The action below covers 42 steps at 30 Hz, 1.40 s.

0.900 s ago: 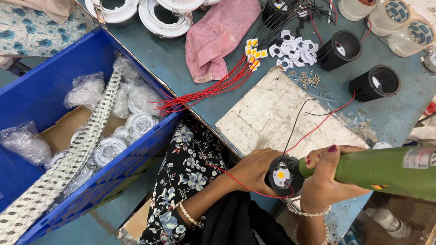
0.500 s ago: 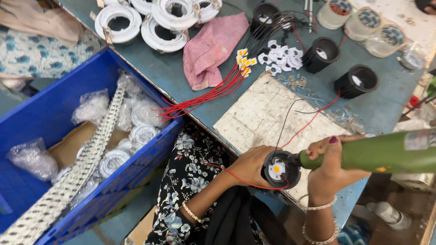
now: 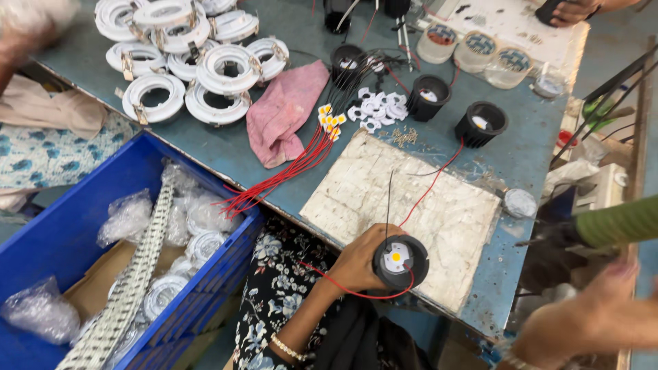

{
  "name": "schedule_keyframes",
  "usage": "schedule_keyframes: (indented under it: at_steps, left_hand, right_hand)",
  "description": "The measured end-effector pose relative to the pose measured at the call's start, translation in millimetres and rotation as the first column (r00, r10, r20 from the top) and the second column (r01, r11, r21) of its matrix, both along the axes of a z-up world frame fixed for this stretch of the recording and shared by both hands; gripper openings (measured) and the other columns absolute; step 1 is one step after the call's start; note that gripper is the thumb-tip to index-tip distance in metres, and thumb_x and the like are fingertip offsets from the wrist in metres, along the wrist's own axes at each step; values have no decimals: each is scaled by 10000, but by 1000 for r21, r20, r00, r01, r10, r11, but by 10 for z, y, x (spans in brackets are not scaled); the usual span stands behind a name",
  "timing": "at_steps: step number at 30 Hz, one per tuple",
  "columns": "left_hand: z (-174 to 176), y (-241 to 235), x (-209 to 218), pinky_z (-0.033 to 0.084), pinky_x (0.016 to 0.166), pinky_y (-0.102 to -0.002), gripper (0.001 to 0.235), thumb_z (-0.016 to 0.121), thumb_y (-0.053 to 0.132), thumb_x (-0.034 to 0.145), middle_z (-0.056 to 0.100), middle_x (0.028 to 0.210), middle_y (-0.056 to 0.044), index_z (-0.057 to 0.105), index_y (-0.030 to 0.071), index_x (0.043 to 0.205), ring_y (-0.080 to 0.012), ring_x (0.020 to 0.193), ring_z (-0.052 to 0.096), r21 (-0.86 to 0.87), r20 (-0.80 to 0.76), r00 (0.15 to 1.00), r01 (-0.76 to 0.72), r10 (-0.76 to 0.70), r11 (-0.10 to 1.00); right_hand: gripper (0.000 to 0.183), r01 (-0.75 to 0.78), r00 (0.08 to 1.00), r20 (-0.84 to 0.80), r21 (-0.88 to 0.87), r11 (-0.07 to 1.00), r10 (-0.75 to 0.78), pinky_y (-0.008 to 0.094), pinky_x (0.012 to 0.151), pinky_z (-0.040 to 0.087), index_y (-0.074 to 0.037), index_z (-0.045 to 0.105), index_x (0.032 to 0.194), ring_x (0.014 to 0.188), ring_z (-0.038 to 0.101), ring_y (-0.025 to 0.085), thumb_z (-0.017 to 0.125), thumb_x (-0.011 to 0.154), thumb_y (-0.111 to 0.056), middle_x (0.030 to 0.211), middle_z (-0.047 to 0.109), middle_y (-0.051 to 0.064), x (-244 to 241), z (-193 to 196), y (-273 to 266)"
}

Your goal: The person assembles LED light fixtures by inserting LED modules into black housings, connecting red and black wires, and securing components with a green electric screwdriver. The person handles multiple housings and wires, placing finished units on the table.

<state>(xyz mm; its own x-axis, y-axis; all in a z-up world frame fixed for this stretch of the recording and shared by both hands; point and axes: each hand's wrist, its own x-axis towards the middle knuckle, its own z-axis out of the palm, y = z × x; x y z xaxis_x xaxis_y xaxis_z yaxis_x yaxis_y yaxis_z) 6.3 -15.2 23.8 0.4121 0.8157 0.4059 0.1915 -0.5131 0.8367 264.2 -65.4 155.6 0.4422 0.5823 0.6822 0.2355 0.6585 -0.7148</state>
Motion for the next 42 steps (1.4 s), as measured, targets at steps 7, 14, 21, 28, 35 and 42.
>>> schedule_keyframes:
  at_steps: [7, 14, 21, 28, 35, 42]
  left_hand:
    - [38, 85, 53, 435, 1204, -440, 944, 956, 169, 676, 411, 1559, -168, 482, 118, 1490, -381, 1467, 455, 113, 61, 997, 47, -54, 992]
    - [439, -65, 126, 307, 1243, -399, 1272, 947, 208, 684, 349, 1635, -150, 98, 144, 1629, -282, 1496, 379, -289, 666, 731, 437, -149, 852]
    - [575, -66, 162, 312, 1273, -371, 1131, 890, 156, 707, 443, 1622, -168, 225, 99, 1621, -259, 1493, 458, -406, 692, 696, 595, -193, 693]
    - [346, 237, 234, 472, 1091, -358, 960, 802, 245, 732, 587, 1342, -178, 327, 104, 1555, -243, 1236, 602, -472, 601, 763, 580, -239, 664]
    - [-69, 538, 336, 563, 857, -289, 631, 626, 395, 908, 656, 1179, -134, 417, 112, 1432, -146, 1038, 662, -584, 566, 825, 407, -7, 703]
    - [-207, 530, 308, 543, 752, -293, 620, 623, 429, 874, 623, 1190, -117, 460, 107, 1378, -155, 987, 647, -601, 503, 864, 316, 40, 734]
  right_hand:
    - [431, -33, 955, 143, -819, 573, 259, 310, 668, 569, -38, 592, 1332, 800, 711, 147, 669, 920, -138, 969, 737, 104, -598, -816, 60]
    - [326, -222, 975, -159, -658, 719, 155, 282, 765, 561, 39, 597, 1286, 910, 701, 158, 593, 976, -59, 1057, 738, 142, -772, -856, -14]
    - [609, 10, 894, 417, -379, 925, 162, 406, 1035, 405, 70, 419, 1469, 1286, 535, 349, 639, 975, -211, 1396, 559, 262, -601, -352, -113]
    - [384, -316, 929, -251, -155, 936, 272, 426, 819, 553, 18, 607, 1289, 725, 569, 217, 508, 1115, -309, 788, 591, 103, 46, -313, -412]
    - [114, -338, 901, -431, -646, 684, 38, 402, 423, 284, -8, 500, 901, 494, 363, 222, 531, 904, -118, 705, 502, 133, 511, -1087, -165]
    - [436, -610, 747, -449, -755, 239, 490, 293, 462, 219, -80, 479, 771, 513, 269, 109, 432, 1056, -407, 606, 343, -11, 44, -1245, -240]
